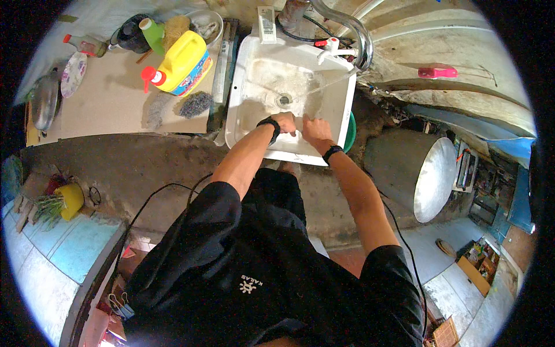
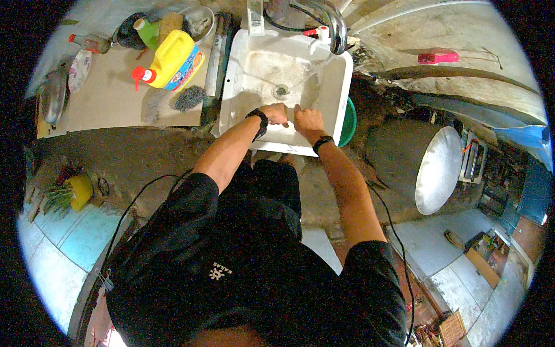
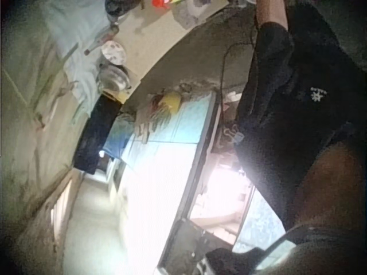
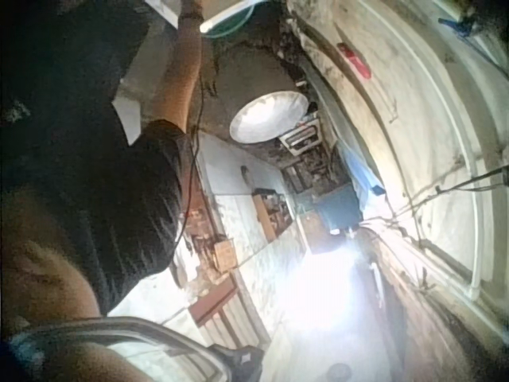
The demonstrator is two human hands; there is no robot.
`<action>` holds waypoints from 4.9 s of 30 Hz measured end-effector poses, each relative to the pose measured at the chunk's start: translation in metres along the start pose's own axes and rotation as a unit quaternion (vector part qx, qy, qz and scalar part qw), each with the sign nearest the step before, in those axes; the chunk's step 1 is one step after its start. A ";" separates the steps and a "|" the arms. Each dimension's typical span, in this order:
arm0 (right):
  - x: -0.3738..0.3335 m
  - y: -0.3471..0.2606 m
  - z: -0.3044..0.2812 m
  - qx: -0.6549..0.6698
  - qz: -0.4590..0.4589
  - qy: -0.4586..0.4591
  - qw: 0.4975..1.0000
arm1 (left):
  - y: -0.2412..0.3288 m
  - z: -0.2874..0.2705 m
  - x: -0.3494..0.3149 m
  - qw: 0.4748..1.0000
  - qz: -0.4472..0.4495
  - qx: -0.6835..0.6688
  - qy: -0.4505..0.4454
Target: The person washes a piece of white cloth in a small sink by hand, scrubbing it with soap from a bottle and rinsing it under running water.
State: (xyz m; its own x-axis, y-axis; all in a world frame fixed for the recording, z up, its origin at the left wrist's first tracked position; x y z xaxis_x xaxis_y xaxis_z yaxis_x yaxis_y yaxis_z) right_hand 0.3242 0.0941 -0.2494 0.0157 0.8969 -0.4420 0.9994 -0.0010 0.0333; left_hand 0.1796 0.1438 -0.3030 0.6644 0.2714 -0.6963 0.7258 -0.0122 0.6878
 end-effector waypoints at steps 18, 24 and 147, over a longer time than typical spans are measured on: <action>0.057 0.005 -0.139 0.323 0.055 0.042 0.944 | 0.061 -0.090 -0.061 0.794 0.360 0.079 0.484; 0.036 -0.012 -0.181 0.358 0.068 0.122 0.923 | 0.061 -0.098 -0.064 0.758 0.333 0.046 0.559; 0.019 0.053 -0.114 0.393 -0.132 -0.145 0.898 | 0.101 -0.106 -0.074 0.764 0.463 0.215 0.393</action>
State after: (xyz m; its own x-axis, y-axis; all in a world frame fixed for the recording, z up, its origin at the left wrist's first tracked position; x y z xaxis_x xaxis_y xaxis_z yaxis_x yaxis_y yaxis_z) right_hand 0.3739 0.1618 -0.1535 -0.3310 0.7594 -0.5602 0.6795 -0.2202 -0.6999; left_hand 0.1844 0.2245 -0.1602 0.7392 0.4469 0.5039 0.1126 -0.8196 0.5617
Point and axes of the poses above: each hand's wrist, its own x-axis towards the middle knuckle, its own z-axis out of the palm, y = z × x, the point moved 2 cm from there along x, towards the middle knuckle, and after that the axes turned 12 degrees about z, right-handed, at the moved point
